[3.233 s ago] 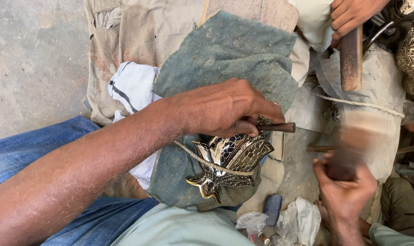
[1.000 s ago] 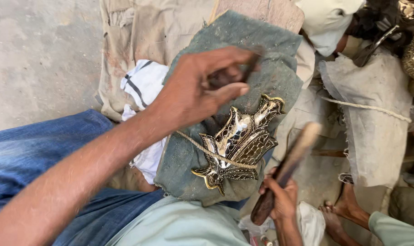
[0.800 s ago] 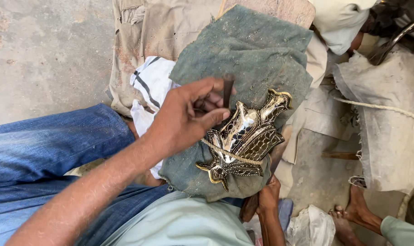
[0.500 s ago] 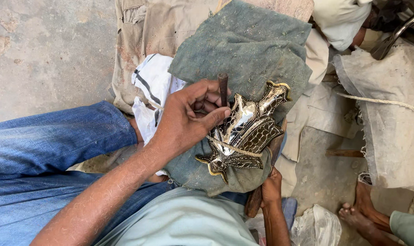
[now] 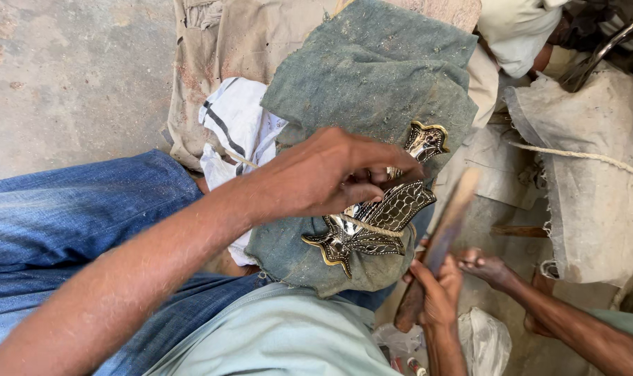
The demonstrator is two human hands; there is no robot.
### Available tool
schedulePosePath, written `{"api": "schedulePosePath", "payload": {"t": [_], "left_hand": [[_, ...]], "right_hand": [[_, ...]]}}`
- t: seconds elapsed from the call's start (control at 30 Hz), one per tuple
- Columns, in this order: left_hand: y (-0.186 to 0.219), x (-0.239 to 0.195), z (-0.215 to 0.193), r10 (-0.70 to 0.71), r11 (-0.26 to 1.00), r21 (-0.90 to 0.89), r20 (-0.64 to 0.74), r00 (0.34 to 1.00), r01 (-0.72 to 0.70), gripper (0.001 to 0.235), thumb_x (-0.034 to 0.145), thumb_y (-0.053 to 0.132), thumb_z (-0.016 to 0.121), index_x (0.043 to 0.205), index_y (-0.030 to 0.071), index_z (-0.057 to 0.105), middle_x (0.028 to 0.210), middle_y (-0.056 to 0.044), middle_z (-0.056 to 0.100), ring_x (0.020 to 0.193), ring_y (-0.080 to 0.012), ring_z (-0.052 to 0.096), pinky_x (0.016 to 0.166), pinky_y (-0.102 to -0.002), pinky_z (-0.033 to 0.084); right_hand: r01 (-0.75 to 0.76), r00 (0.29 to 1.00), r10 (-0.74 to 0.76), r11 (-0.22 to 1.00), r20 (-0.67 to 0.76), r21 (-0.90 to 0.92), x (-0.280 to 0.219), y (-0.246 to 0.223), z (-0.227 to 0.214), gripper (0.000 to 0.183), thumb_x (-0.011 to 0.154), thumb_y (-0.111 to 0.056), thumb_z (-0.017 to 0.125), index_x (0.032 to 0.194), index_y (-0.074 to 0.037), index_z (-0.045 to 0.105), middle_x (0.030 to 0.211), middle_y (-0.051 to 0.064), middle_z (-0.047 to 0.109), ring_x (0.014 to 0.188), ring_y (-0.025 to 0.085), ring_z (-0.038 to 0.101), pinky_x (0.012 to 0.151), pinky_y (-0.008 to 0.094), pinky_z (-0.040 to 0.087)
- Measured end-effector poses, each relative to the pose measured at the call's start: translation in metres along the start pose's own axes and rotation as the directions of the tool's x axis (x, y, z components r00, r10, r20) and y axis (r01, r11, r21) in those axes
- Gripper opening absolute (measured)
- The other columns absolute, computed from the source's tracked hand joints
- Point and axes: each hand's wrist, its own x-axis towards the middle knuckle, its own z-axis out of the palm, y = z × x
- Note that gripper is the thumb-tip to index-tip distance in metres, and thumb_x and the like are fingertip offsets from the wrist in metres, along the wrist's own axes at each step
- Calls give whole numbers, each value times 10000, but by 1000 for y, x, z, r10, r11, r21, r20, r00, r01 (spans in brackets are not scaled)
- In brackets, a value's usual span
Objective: The person uses a hammer and chisel to engrave a decorative pattern on a metal object. They repeatedly strike the chisel to create fine details on the surface.
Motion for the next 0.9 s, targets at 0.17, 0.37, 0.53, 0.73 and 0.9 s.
{"api": "schedulePosePath", "payload": {"t": [0.17, 0.37, 0.53, 0.73, 0.9], "left_hand": [[1, 21, -5, 103, 986, 109, 220, 970, -129, 491, 870, 113, 758, 1341, 149, 626, 1037, -50, 780, 882, -195, 782, 771, -388, 626], [2, 30, -17, 211, 964, 74, 372, 904, -256, 487, 805, 66, 781, 1265, 158, 650, 1004, -44, 786, 949, -268, 758, 816, -466, 567], [3, 28, -19, 223, 955, 108, 348, 911, -275, 494, 802, 79, 790, 1268, 140, 636, 981, -77, 772, 966, -304, 727, 840, -484, 546], [1, 24, -20, 264, 949, 70, 355, 897, -307, 458, 804, 67, 776, 1238, 136, 648, 1016, -69, 778, 981, -283, 737, 842, -476, 558], [2, 25, -14, 217, 948, 138, 383, 898, -287, 438, 850, 85, 734, 1270, 169, 644, 1013, -68, 778, 938, -250, 749, 820, -438, 590]], "right_hand": [[165, 971, -182, 979, 152, 121, -35, -65, 2, 455, 809, 128, 688, 1198, -18, 504, 872, 119, 649, 736, 203, 668, 638, 369, 603], [285, 958, -275, 891, 79, -353, -62, -112, 10, 399, 757, 98, 783, 1095, 21, 584, 855, 121, 672, 753, 175, 679, 669, 332, 609], [265, 946, -314, 608, 80, -748, -67, -129, 14, 350, 713, 48, 860, 1001, 17, 663, 795, 63, 683, 738, 106, 630, 691, 271, 547], [326, 883, -465, 515, 61, -793, -73, -140, 20, 341, 755, -23, 864, 1034, -4, 670, 801, 50, 707, 723, 92, 668, 733, 248, 562], [366, 818, -572, 438, 60, -821, -74, -140, 14, 367, 773, -38, 878, 1065, 14, 661, 829, 84, 708, 737, 139, 682, 743, 266, 565]]}}
